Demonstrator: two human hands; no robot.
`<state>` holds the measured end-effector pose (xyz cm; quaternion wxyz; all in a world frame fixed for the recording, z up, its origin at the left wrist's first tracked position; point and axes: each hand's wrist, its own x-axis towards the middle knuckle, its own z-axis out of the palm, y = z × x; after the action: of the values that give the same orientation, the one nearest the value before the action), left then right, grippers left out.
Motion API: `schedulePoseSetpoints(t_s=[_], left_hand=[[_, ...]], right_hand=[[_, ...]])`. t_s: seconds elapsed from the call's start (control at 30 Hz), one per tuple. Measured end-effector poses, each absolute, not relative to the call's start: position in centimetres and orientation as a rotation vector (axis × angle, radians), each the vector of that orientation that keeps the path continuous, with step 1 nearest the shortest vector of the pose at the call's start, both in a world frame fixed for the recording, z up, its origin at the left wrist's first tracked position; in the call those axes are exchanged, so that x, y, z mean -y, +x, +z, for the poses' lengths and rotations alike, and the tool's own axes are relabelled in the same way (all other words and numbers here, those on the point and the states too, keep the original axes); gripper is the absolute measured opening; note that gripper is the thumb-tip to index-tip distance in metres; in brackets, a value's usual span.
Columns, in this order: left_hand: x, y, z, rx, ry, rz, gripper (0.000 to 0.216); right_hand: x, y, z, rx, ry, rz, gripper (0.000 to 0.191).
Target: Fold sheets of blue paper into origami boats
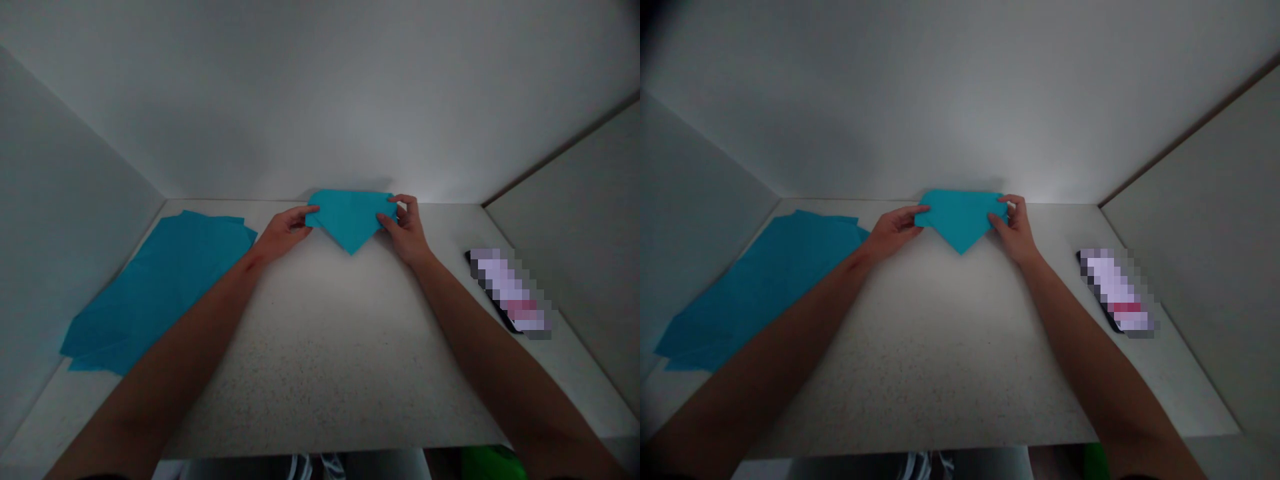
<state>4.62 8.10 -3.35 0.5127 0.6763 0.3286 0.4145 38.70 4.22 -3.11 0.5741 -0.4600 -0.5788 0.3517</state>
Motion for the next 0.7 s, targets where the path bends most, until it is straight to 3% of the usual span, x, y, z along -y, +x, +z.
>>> schedulePoseSetpoints(t_s=[0.1,0.4,0.6,0.7], left_hand=[[-8.0,4.9,-3.0,-0.838,1.627,1.001,0.057],[-8.0,5.0,-2.7,-0.952,1.712,0.994,0.03],[-8.7,5.0,-3.8,-0.961,1.508,1.213,0.074],[-9.1,4.9,-4.4,-1.008,1.496,1.269,0.073]], right_hand=[[-4.5,39.0,-3.3,1.412,-1.157,0.751,0.049],[-4.2,39.2,-3.4,1.462,-1.193,0.841,0.054],[-4.2,38.9,-3.1,1.359,-1.172,0.909,0.044],[-4.0,38.8,-2.9,1.382,-1.14,0.917,0.044]])
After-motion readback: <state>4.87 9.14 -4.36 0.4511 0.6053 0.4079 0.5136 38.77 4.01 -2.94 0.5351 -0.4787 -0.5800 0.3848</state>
